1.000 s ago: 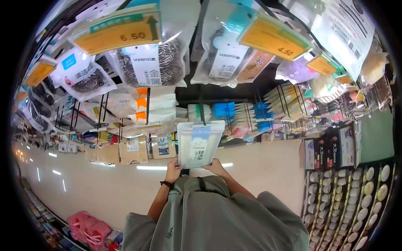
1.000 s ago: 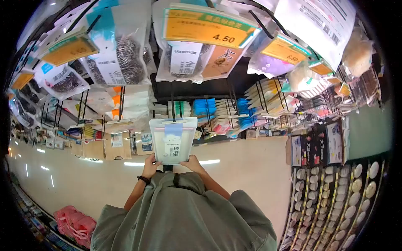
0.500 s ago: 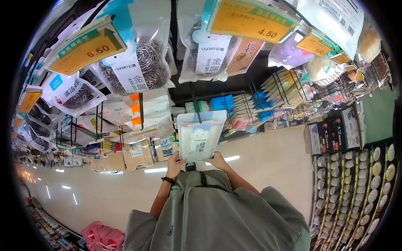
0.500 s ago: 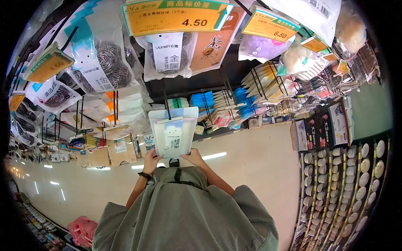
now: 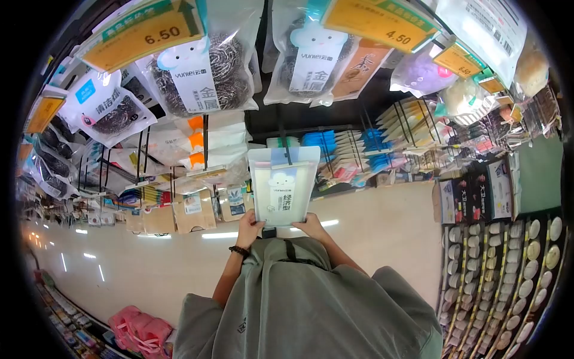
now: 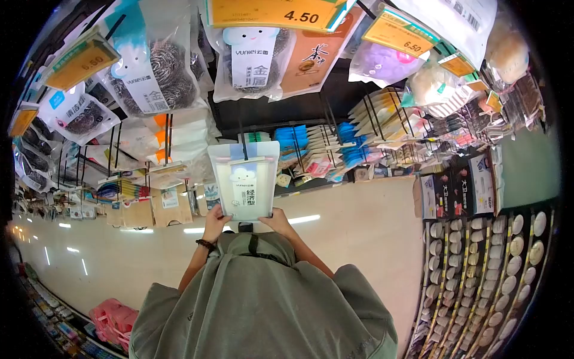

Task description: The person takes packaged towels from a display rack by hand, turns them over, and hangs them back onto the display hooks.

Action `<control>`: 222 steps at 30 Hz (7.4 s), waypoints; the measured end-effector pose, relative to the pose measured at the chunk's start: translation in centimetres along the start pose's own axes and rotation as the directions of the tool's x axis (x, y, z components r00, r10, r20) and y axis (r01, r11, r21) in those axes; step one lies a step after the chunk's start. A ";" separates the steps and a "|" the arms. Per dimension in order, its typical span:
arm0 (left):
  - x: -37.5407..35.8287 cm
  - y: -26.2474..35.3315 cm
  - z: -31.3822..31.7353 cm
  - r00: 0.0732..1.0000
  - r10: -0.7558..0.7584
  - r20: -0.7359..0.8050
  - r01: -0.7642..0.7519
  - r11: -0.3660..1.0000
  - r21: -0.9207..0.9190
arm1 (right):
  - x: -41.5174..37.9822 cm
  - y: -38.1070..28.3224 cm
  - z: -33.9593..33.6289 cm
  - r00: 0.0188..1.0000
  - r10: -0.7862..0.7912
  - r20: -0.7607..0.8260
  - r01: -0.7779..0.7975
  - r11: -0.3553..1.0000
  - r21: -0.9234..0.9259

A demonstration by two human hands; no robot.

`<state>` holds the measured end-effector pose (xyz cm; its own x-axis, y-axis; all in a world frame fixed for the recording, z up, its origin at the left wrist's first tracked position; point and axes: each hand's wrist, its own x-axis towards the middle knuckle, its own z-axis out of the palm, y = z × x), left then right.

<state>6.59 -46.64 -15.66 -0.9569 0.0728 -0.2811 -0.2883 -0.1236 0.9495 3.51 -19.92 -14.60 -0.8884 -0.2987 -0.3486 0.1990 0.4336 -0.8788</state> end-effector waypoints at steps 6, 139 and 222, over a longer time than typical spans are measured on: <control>0.1 1.6 0.9 0.995 0.040 -0.088 -0.046 0.997 -0.069 | 0.1 -0.6 0.1 0.994 -0.089 -0.056 0.094 0.992 0.090; 13.4 0.4 135.3 -0.090 -0.252 0.964 -0.745 0.659 0.103 | -50.2 44.0 -98.1 0.158 0.543 -0.825 0.548 0.647 0.531; 8.7 9.0 163.1 0.824 0.317 -0.470 -0.490 0.815 -0.309 | -46.6 44.1 -146.3 0.820 -0.538 0.196 0.423 0.800 0.426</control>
<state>1.25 114.30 13.15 -0.8959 -0.4443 0.0039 0.2229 -0.4418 0.8690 -6.86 137.50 10.57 -0.7544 -0.6446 0.1236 -0.0406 -0.1420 -0.9890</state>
